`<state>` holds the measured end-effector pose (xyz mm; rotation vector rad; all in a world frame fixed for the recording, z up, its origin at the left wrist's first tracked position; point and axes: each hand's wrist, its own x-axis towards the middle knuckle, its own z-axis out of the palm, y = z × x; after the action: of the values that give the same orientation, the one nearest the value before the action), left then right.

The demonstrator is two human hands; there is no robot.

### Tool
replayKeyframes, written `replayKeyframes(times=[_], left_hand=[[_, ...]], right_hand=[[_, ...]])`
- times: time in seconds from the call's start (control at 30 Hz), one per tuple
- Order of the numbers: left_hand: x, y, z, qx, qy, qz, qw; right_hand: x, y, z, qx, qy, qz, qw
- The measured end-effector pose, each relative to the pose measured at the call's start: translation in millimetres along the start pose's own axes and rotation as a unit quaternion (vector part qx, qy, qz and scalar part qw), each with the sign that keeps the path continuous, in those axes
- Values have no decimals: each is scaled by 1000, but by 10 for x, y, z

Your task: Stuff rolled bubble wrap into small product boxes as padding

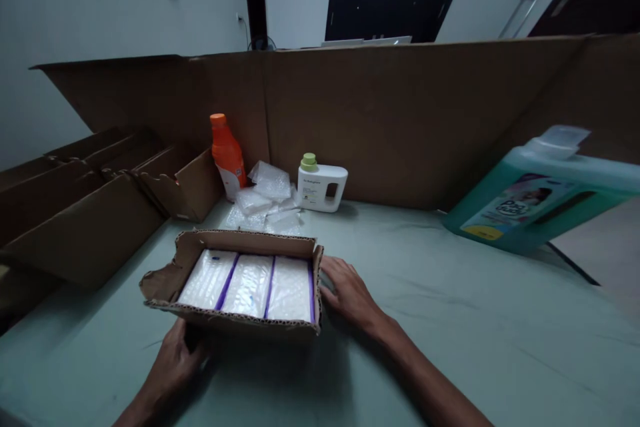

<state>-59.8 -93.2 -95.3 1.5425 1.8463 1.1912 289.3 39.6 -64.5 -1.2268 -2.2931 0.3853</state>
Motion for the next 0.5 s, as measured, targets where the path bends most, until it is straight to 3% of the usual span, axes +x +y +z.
replayKeyframes(times=[0.17,0.27,0.37,0.43,0.5], left_hand=[[-50,-129,13,4,28,0,1000],[-50,-160,-2,6,12,-14,1000],[-74,-182,-24,13,8,-41,999],[-92,-215,-49,19,17,-48,999],[-97,-255,-78,14,-12,-32,999]], right_hand=[[510,-39,190,-36,8,2,999],[422,48,90,-52,0,3,999],[-124,318,-288,-69,-26,24,997],[-689,517,-635,-89,-40,57,994],[-1277,635,-972,-141,-22,95,985]])
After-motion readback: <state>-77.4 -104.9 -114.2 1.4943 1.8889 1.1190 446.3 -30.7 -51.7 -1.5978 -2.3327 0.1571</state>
